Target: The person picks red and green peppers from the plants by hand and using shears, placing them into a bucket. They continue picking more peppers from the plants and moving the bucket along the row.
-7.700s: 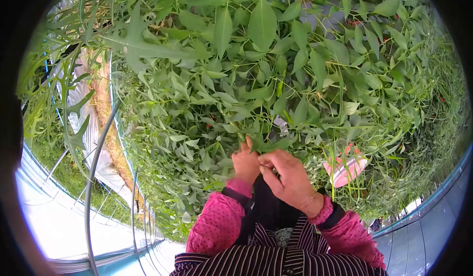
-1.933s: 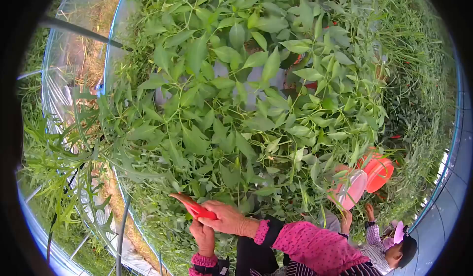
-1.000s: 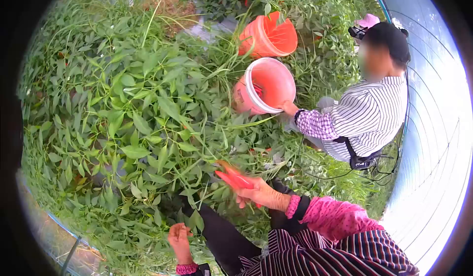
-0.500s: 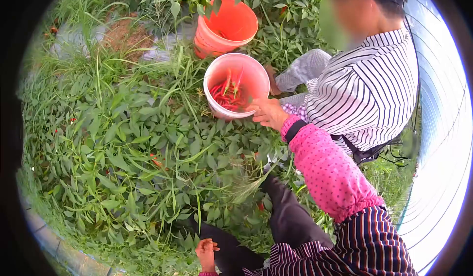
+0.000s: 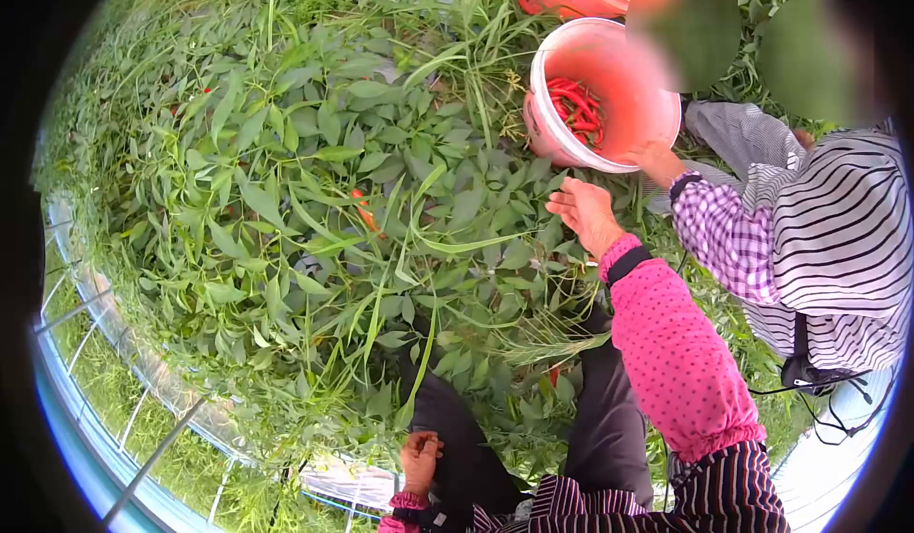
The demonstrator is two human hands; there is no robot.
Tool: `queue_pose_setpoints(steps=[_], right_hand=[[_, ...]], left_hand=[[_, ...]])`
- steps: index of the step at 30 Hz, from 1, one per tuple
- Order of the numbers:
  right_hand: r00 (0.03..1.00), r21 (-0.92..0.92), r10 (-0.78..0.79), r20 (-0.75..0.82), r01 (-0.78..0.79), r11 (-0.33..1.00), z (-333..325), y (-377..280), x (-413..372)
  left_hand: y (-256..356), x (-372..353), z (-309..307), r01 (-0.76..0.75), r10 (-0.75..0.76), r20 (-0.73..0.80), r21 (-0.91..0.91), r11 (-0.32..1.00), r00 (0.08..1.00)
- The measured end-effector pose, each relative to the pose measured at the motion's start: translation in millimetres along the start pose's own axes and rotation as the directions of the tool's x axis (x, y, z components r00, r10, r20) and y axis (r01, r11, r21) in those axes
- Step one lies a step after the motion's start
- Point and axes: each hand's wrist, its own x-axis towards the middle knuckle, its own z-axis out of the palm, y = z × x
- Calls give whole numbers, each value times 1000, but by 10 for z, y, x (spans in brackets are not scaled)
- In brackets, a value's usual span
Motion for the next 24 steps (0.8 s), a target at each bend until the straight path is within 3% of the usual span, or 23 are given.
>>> queue_pose_setpoints(steps=[1, 3, 5, 7, 8, 9, 10, 13, 15, 16, 18, 19, 20, 21, 24], right_hand=[[997, -159, -77, -31, 71, 985, 158, -5, -76], [953, -292, -296, 72, 303, 907, 466, 7, -211], [820, -290, -516, 248, 571, 768, 795, 18, -270], [700, -337, -594, 397, 713, 615, 1206, 26, -534], [621, -393, -624, 475, 784, 481, 1422, 63, -720], [452, -353, -646, 615, 890, 287, 1616, 167, -860], [270, -283, -623, 734, 956, 82, 1807, 303, -1041], [186, -226, -212, 959, 957, -182, 2180, 845, -1547], [201, -170, 73, 977, 937, -306, 2321, 1375, -1619], [229, -146, 223, 947, 930, -337, 2381, 1603, -1621], [240, -97, 251, 938, 875, -475, 2501, 1950, -1576], [248, -82, 256, 934, 849, -522, 2571, 2076, -1512], [259, -68, 260, 930, 819, -570, 2639, 2199, -1431], [200, -29, 195, 960, 765, -643, 2681, 2339, -1321], [-27, 208, 222, 975, 473, -856, 2783, 2511, -980]], left_hand=[[-31, 34, 16, 8, -9, 8, 13, 1000, 1000], [-45, 51, 2, 33, -33, -11, -7, 999, 999], [-46, 64, -8, 59, -59, -37, -3, 998, 998], [7, 88, -20, 84, -84, -50, 5, 996, 995], [13, 111, -29, 91, -90, -51, 7, 996, 995], [-49, 173, -50, 82, -83, -32, -25, 996, 996], [-33, 236, -109, -61, 65, -34, 93, 994, 997], [243, 530, -201, -419, 446, 48, 446, 791, 894], [483, 741, -277, -365, 408, 75, 614, 700, 910], [617, 855, -326, -405, 478, 103, 700, 588, 872], [831, 1101, -483, -396, 412, 228, 833, 387, 882], [744, 1304, -535, -517, 680, 205, 805, 292, 704], [773, 1467, -594, -512, 692, 198, 811, 282, 694], [815, 1657, -659, -459, 650, 239, 868, 190, 721], [1027, 2018, -838, -460, 629, 335, 887, 41, 702]])
